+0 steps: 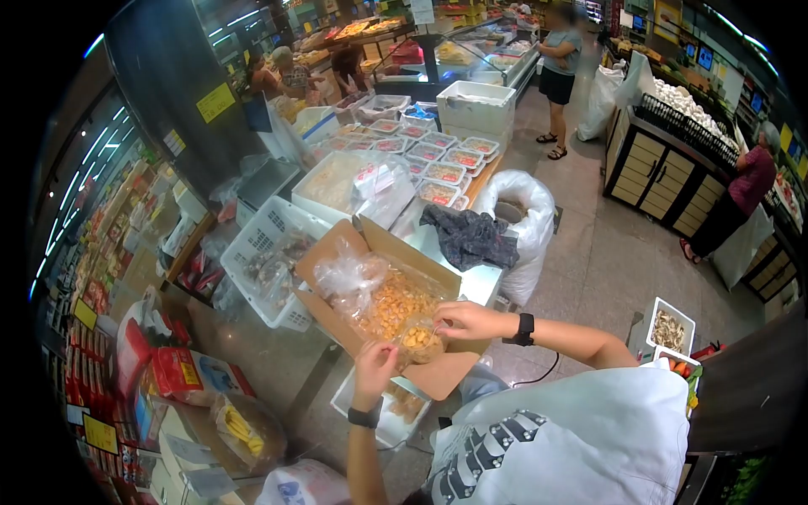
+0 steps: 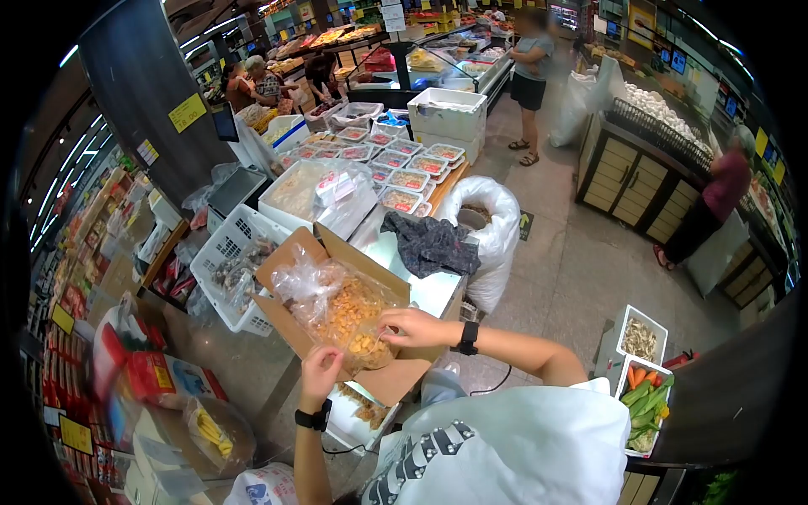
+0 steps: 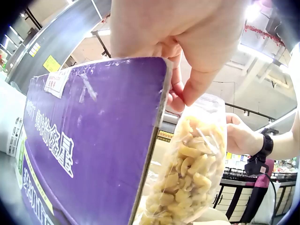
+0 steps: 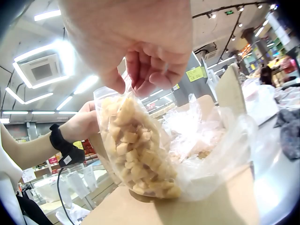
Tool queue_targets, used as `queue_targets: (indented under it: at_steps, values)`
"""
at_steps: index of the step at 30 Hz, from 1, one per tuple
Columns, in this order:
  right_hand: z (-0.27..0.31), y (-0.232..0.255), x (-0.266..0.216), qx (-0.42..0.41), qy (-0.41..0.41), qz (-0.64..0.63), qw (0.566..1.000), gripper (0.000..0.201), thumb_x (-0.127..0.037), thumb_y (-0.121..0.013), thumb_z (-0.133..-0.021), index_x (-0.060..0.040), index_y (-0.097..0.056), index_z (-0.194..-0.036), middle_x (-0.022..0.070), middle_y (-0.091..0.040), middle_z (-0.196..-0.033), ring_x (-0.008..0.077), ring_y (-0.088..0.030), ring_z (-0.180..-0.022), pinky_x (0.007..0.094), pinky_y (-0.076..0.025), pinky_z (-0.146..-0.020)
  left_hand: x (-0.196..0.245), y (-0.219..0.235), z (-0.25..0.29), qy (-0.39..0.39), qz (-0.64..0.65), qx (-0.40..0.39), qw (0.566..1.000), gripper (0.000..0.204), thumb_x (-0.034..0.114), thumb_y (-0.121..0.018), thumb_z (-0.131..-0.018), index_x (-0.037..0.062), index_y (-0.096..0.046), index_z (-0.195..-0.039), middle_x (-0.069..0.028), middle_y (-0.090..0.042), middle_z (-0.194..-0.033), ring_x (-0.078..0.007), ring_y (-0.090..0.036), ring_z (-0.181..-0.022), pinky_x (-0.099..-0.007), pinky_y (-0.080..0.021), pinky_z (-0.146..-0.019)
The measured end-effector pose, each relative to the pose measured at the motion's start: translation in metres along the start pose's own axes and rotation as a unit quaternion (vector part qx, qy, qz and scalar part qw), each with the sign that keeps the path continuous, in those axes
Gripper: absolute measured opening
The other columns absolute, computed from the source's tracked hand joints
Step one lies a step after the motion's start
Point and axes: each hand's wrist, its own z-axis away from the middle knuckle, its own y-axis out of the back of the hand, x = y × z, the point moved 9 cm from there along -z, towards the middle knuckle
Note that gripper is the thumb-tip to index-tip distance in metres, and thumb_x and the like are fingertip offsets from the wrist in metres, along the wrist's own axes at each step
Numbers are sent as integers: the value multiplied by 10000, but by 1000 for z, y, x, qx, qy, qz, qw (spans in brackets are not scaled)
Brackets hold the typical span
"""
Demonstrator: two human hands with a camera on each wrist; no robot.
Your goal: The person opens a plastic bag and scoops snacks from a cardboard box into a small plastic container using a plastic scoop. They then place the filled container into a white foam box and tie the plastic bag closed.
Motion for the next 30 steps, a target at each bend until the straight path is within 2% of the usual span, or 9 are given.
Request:
queue_targets:
  at_steps: [6,12,15,21,24,30]
  values:
    - [0,-7,6,2,15,13,1000,92,-112,-557,-881,-25,-555,-911,128,-587,-885,307,-596,-783,380,-476,-655,19,-4,-5,-29,-21,-27,999,95,35,-688,-758,8,-611,-805,-109,-603,-782,-256,-574,-761,-322,-453,-696]
    - [3,-1,5,31,-5,44,999,105,-150,-547,-890,-46,-535,-899,116,-551,-828,313,-577,-749,395,-455,-627,12,-8,-4,-44,-21,-31,998,86,63,-679,-765,32,-626,-826,-107,-620,-818,-285,-575,-808,-351,-445,-741]
    - [5,-2,11,14,-13,86,996,127,-171,-544,-909,-45,-545,-923,100,-559,-847,280,-582,-753,360,-460,-630,9,-10,-2,-53,-50,-33,997,90,69,-681,-763,31,-626,-824,-101,-625,-824,-283,-578,-813,-357,-443,-747]
    - [5,-6,10,30,17,47,998,147,-172,-573,-881,-34,-522,-879,133,-532,-816,312,-566,-765,402,-443,-628,24,-12,-7,-56,-21,-39,997,90,71,-675,-766,29,-635,-835,-97,-633,-832,-278,-582,-813,-362,-439,-742]
    - [7,-8,11,21,11,47,999,146,-163,-578,-879,-27,-525,-884,135,-540,-830,312,-566,-796,394,-451,-656,19,-15,-8,-67,-27,-41,997,74,29,-680,-758,14,-624,-805,-108,-621,-800,-278,-578,-747,-339,-454,-684]
    - [7,-4,0,39,18,35,998,138,-152,-581,-873,-21,-546,-895,126,-563,-857,304,-576,-816,379,-467,-695,21,-19,-9,-92,-44,-58,993,81,46,-668,-772,27,-636,-844,-101,-631,-829,-281,-588,-775,-353,-449,-698]
